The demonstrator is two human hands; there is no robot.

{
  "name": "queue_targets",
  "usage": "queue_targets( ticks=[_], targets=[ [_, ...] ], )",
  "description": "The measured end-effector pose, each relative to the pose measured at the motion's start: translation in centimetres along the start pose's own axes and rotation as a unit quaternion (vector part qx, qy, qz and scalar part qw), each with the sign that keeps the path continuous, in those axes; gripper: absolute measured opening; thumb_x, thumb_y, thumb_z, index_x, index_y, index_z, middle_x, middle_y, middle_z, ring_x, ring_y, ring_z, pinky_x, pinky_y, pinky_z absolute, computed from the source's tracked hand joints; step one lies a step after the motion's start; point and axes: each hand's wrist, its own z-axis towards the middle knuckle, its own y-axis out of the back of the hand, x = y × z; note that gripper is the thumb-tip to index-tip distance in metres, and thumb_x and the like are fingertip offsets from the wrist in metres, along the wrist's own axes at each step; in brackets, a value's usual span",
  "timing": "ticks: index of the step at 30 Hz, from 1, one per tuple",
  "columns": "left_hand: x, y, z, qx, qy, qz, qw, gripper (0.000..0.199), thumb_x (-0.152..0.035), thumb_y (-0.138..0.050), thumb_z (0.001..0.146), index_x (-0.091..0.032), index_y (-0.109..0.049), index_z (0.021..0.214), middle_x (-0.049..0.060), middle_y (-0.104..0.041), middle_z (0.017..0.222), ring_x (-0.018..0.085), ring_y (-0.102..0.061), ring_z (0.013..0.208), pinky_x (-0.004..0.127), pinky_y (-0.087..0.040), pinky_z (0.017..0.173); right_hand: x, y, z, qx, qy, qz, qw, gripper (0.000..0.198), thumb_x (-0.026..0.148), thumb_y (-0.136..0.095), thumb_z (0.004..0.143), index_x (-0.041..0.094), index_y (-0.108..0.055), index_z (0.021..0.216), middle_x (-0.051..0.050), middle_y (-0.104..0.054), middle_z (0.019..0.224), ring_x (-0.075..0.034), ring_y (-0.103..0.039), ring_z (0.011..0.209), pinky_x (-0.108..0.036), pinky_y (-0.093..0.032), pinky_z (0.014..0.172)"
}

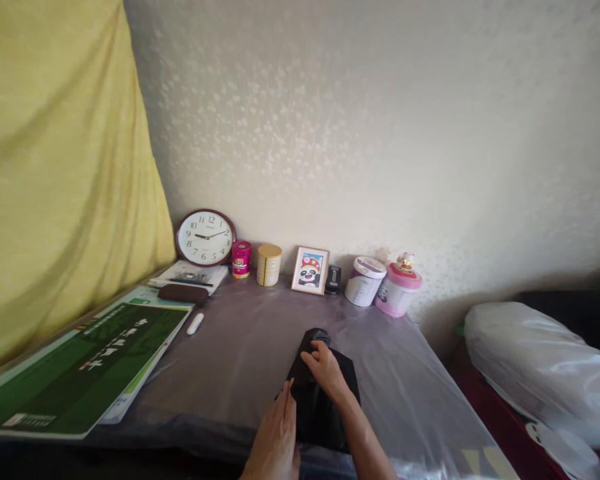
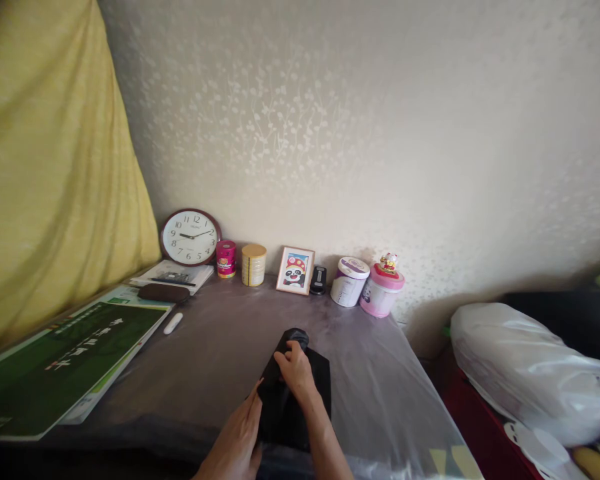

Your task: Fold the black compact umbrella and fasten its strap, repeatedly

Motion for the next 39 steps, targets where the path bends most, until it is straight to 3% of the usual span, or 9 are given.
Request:
queue_targets(
  ticks=[4,7,10,12,18,25,29,34,39],
  targets=[
    [1.8,-0.7,-0.7,-0.020,-0.021,-0.020,0.999,0.079,-0.013,-0.049,0.064,-0.005,-0.021,0.137,0.020,-0.035,0.141,0.027,-0.039,0.127,0.039,-0.037,0.104,0.8,0.1,-0.6,0.069,0.016,0.048,0.996,0.026,0.034,-0.043,0.084,0.015,-0.053,0.100,-0.003,-0.070,0.070,-0.012,-0.064,0.056,-0.021,-0.044,0.051],
    [2.4,-0.7,-1.3,-0.067,-0.017,-0.009,0.998,0.067,-0.019,-0.050,0.070,-0.008,-0.031,0.133,0.019,-0.045,0.134,0.027,-0.047,0.121,0.037,-0.043,0.099,1.3,0.2,-1.1,0.076,0.052,0.037,0.995,0.022,0.033,-0.041,0.085,0.018,-0.056,0.086,-0.002,-0.072,0.073,-0.011,-0.065,0.059,-0.021,-0.044,0.057],
    [1.7,0.2,-1.3,-0.143,-0.032,0.011,0.989,0.050,-0.024,-0.050,0.075,-0.014,-0.043,0.123,0.016,-0.048,0.129,0.027,-0.049,0.118,0.038,-0.044,0.097,1.7,0.2,-1.5,0.079,0.082,0.000,0.993,0.021,0.029,-0.040,0.085,0.019,-0.058,0.081,-0.001,-0.073,0.073,-0.011,-0.064,0.058,-0.021,-0.043,0.060],
    [0.5,0.9,-0.9,-0.158,-0.062,0.021,0.985,0.045,-0.024,-0.052,0.074,-0.018,-0.048,0.118,0.014,-0.048,0.128,0.027,-0.049,0.117,0.039,-0.044,0.097,1.9,0.1,-1.7,0.085,0.096,-0.033,0.991,0.022,0.027,-0.040,0.084,0.020,-0.060,0.078,0.000,-0.073,0.074,-0.012,-0.064,0.061,-0.022,-0.042,0.062],
    [-1.4,1.5,0.4,-0.120,-0.074,0.031,0.990,0.048,-0.017,-0.054,0.066,-0.016,-0.052,0.114,0.014,-0.050,0.125,0.029,-0.049,0.116,0.043,-0.043,0.098,2.1,0.3,-2.0,0.103,0.126,-0.056,0.985,0.025,0.026,-0.040,0.085,0.021,-0.064,0.078,0.000,-0.073,0.077,-0.013,-0.065,0.070,-0.022,-0.043,0.065],
    [0.3,-0.6,0.7,-0.088,-0.059,0.000,0.994,0.054,-0.015,-0.049,0.071,-0.016,-0.043,0.125,0.017,-0.039,0.137,0.029,-0.039,0.127,0.041,-0.040,0.102,1.5,0.7,-3.1,0.092,0.204,-0.048,0.973,0.024,0.025,-0.045,0.085,0.025,-0.068,0.093,0.001,-0.072,0.082,-0.014,-0.064,0.079,-0.024,-0.045,0.074],
    [1.1,-2.1,0.9,-0.080,-0.059,-0.011,0.995,0.064,-0.012,-0.045,0.072,-0.016,-0.032,0.134,0.015,-0.030,0.144,0.027,-0.032,0.131,0.040,-0.035,0.105,0.3,0.9,-3.1,0.044,0.297,-0.088,0.950,0.027,0.030,-0.044,0.090,0.025,-0.069,0.094,-0.003,-0.071,0.094,-0.019,-0.057,0.102,-0.032,-0.040,0.091],
    [1.3,-2.5,1.3,-0.047,-0.064,-0.008,0.997,0.073,-0.011,-0.044,0.071,-0.014,-0.019,0.140,0.015,-0.021,0.148,0.027,-0.024,0.135,0.042,-0.031,0.108,-1.7,0.8,-0.1,0.014,0.303,-0.134,0.943,0.028,0.028,-0.040,0.092,0.026,-0.068,0.094,-0.002,-0.068,0.106,-0.020,-0.047,0.118,-0.045,-0.020,0.107],
    [0.8,-1.7,1.6,-0.020,-0.048,0.000,0.999,0.073,-0.012,-0.045,0.071,-0.012,-0.022,0.140,0.015,-0.015,0.148,0.028,-0.019,0.135,0.044,-0.030,0.108,-2.7,0.5,4.2,-0.023,0.264,-0.141,0.954,0.032,0.026,-0.037,0.092,0.024,-0.069,0.091,-0.003,-0.067,0.108,-0.021,-0.046,0.120,-0.044,-0.022,0.106]
  ],
)
